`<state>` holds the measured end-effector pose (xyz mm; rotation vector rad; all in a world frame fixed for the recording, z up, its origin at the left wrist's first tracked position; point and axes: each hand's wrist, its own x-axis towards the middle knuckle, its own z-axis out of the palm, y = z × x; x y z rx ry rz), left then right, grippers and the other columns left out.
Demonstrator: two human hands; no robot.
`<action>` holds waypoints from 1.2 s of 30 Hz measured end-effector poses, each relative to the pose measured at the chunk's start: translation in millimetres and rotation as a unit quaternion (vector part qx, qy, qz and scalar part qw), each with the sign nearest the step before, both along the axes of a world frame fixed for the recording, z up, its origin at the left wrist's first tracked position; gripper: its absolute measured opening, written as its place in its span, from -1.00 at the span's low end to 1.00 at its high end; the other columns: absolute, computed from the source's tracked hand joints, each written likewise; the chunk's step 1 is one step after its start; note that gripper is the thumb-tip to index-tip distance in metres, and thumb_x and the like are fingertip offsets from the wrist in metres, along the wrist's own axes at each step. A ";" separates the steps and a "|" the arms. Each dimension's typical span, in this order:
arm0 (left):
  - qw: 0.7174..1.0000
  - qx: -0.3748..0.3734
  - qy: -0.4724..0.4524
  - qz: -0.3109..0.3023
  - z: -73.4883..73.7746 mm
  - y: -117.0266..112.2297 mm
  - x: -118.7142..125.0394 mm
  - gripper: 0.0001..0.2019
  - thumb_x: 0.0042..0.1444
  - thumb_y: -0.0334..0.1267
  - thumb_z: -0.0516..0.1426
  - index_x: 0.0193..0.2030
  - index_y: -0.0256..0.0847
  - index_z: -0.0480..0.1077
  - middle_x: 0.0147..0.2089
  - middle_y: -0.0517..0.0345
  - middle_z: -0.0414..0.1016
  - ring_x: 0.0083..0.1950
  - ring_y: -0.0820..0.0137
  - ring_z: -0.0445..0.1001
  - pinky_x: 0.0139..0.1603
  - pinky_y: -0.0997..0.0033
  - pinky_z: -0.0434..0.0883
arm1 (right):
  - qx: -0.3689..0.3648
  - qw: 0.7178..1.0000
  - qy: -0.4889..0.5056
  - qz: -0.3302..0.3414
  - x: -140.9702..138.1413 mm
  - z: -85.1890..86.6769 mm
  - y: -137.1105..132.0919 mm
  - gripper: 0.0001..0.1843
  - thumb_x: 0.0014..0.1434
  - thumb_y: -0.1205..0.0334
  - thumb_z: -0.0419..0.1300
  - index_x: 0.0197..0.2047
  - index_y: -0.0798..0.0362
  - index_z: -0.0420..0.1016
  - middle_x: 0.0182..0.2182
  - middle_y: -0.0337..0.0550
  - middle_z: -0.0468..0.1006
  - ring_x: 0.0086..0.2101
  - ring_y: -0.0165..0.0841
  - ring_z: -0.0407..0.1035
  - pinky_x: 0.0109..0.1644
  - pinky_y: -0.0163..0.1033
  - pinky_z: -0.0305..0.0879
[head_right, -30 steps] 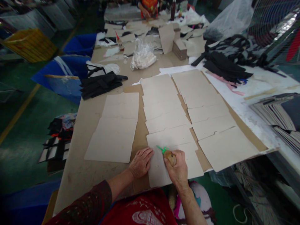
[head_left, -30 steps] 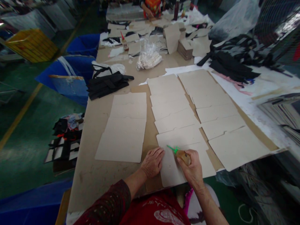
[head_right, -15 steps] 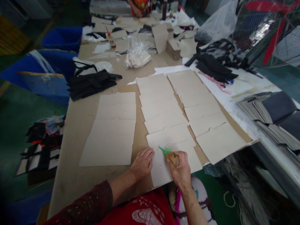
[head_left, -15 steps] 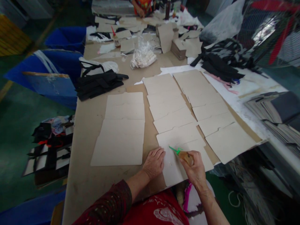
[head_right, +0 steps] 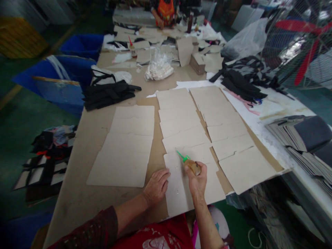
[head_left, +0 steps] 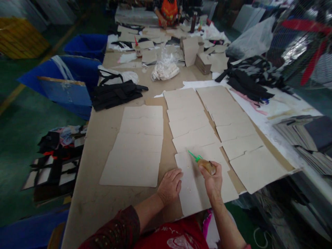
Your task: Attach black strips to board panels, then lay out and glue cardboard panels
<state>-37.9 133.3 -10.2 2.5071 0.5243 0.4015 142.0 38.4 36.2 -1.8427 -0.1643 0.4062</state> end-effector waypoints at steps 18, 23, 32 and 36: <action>0.988 0.039 0.043 0.145 -15.2 73.3 96.2 -0.65 0.24 -0.46 -0.02 0.12 -0.22 0.39 0.21 -0.08 0.40 0.26 0.18 0.29 0.31 0.02 0.31 | -0.047 0.953 -0.182 0.240 69.4 -16.2 34.8 -0.61 0.05 0.07 0.31 -0.07 -0.04 0.38 -0.14 -0.17 0.39 -0.11 -0.22 0.36 0.05 -0.03 0.34; 0.986 0.048 0.051 0.149 -14.1 72.0 97.1 -0.68 0.25 -0.44 0.00 0.10 -0.23 0.39 0.19 -0.06 0.41 0.24 0.18 0.29 0.32 0.05 0.30 | -0.091 0.933 -0.231 0.260 78.6 -4.1 35.7 -0.66 0.09 0.06 0.28 -0.08 -0.05 0.39 -0.13 -0.14 0.38 -0.14 -0.21 0.37 -0.02 -0.06 0.37; 0.985 0.050 0.054 0.158 -18.4 71.4 95.6 -0.67 0.26 -0.43 0.00 0.12 -0.20 0.39 0.20 -0.05 0.42 0.25 0.16 0.30 0.30 0.03 0.33 | -0.109 0.932 -0.199 0.282 88.9 3.4 28.2 -0.66 0.06 0.02 0.29 -0.11 -0.08 0.40 -0.17 -0.19 0.41 -0.18 -0.23 0.40 -0.12 -0.11 0.39; 0.984 0.049 0.053 0.160 -18.4 71.8 95.8 -0.67 0.27 -0.42 0.00 0.12 -0.20 0.39 0.20 -0.05 0.42 0.25 0.18 0.30 0.32 0.05 0.32 | -0.090 0.934 -0.191 0.288 84.4 -1.1 32.2 -0.67 0.05 0.04 0.29 -0.12 -0.07 0.42 -0.16 -0.18 0.42 -0.18 -0.23 0.41 -0.11 -0.11 0.40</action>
